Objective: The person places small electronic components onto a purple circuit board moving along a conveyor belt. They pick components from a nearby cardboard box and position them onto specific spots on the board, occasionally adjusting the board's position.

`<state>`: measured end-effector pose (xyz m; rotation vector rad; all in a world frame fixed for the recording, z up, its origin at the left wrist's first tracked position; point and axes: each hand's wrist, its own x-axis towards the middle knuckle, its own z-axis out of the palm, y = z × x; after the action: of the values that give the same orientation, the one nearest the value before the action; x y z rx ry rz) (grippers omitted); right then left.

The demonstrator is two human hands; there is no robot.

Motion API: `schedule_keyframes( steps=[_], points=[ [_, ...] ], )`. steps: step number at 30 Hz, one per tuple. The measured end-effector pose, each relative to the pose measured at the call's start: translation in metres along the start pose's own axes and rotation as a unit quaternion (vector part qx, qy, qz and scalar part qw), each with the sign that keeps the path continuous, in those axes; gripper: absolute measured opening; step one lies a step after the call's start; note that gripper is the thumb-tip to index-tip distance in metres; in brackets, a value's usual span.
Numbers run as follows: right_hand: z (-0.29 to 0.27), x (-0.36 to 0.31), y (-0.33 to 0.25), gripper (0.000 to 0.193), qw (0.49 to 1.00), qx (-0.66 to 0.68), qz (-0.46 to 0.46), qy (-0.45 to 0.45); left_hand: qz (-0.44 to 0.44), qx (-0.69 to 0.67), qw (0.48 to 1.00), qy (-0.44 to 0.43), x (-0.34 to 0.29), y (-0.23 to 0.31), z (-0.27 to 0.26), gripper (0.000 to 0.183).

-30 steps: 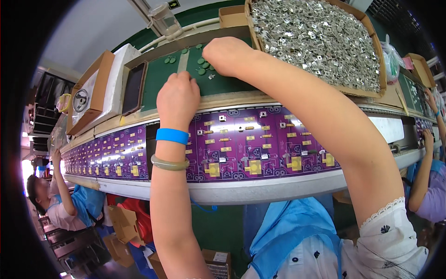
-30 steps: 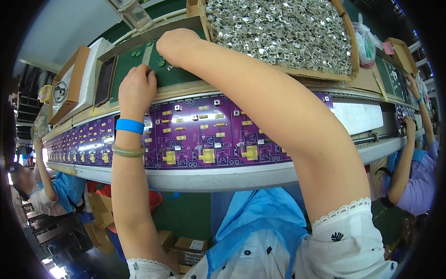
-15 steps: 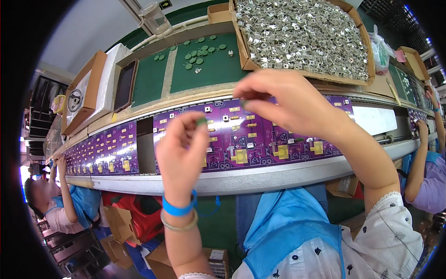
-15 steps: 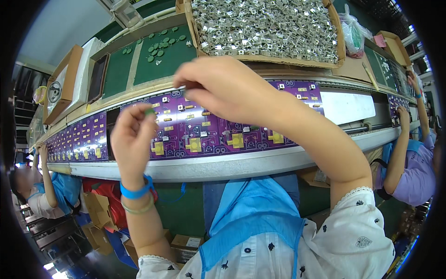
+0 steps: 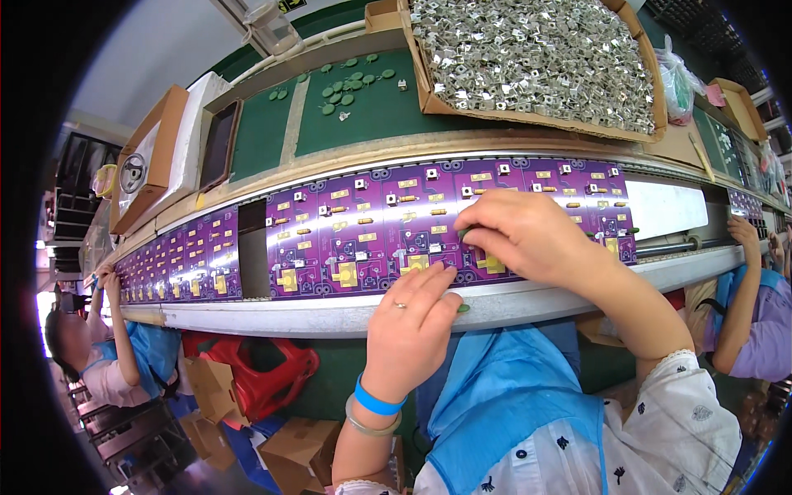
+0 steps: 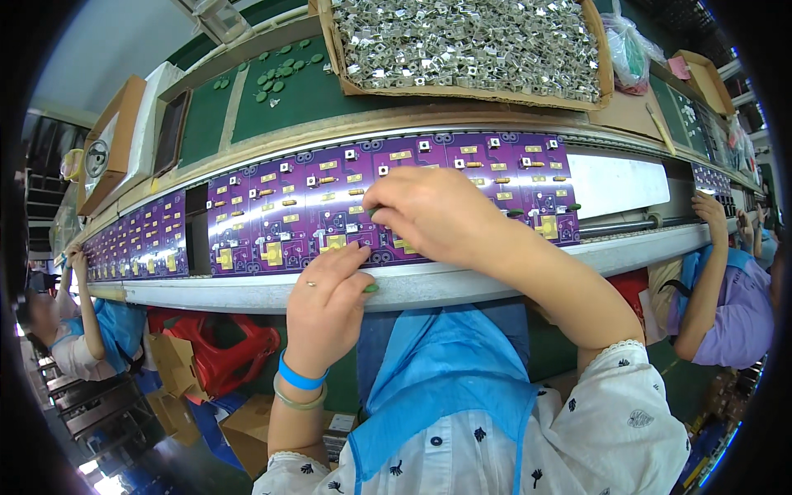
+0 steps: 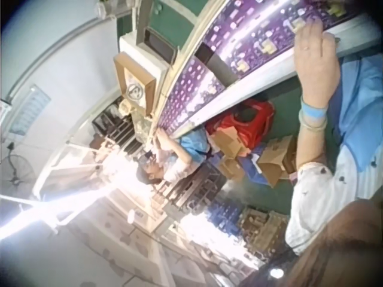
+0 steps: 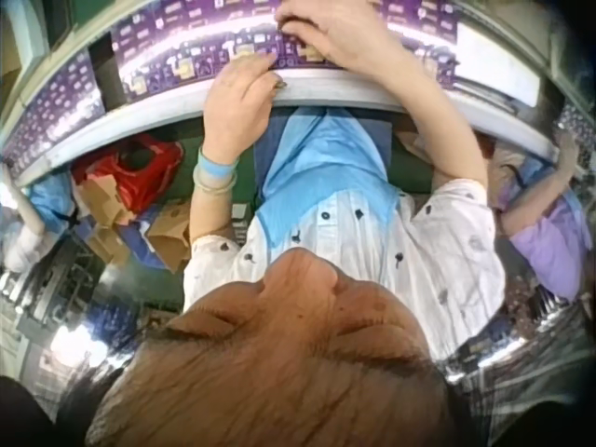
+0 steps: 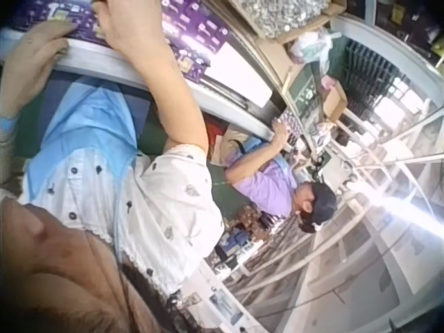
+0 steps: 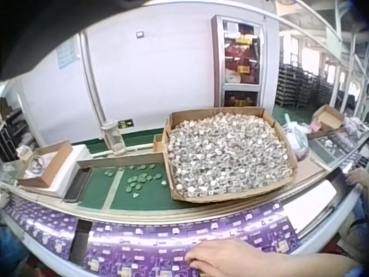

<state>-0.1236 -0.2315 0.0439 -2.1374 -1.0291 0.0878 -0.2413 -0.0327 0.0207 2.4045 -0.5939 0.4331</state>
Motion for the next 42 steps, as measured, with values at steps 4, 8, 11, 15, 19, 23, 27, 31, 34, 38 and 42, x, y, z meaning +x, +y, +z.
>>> schedule_keyframes(
  steps=[4,8,11,15,19,23,27,31,34,38,42],
  points=[
    [0.011,0.001,-0.003,0.014,1.0,-0.024,0.002,-0.016,0.018,0.049,0.999,-0.002,-0.006,-0.002,0.008,0.018],
    [0.016,0.002,-0.003,0.013,0.999,-0.042,-0.003,-0.012,0.017,0.056,0.998,0.013,-0.009,-0.005,0.011,0.009],
    [0.02,0.003,-0.006,0.013,0.999,-0.045,-0.003,-0.004,0.013,0.058,0.998,0.021,-0.01,-0.005,0.01,0.008],
    [0.02,0.004,-0.007,0.013,0.999,-0.045,0.017,-0.008,0.013,0.049,0.998,0.03,-0.01,-0.006,0.011,0.007],
    [0.019,0.004,-0.008,0.013,0.999,-0.043,0.016,-0.01,0.014,0.041,0.999,0.03,-0.009,-0.007,0.011,0.007],
    [0.024,0.004,-0.008,0.013,0.999,-0.035,0.016,0.004,0.01,0.036,0.999,0.026,-0.01,-0.007,0.01,0.008],
    [0.025,0.004,-0.01,0.012,0.999,-0.048,0.019,0.014,0.012,0.034,0.999,0.027,-0.009,-0.007,0.01,0.009],
    [0.028,0.002,-0.014,0.011,0.998,-0.058,0.032,0.019,0.017,0.043,0.999,0.024,-0.01,-0.007,0.011,0.008],
    [0.03,0.002,-0.015,0.01,0.997,-0.065,0.038,0.027,0.022,0.046,0.998,0.023,-0.009,-0.008,0.011,0.007],
    [0.032,0.003,-0.015,0.01,0.996,-0.069,0.036,0.032,0.033,0.052,0.998,0.021,-0.01,-0.009,0.011,0.005],
    [0.032,0.003,-0.016,0.01,0.996,-0.064,0.042,0.034,0.036,0.049,0.998,0.023,-0.009,-0.009,0.011,0.006]
  ],
)
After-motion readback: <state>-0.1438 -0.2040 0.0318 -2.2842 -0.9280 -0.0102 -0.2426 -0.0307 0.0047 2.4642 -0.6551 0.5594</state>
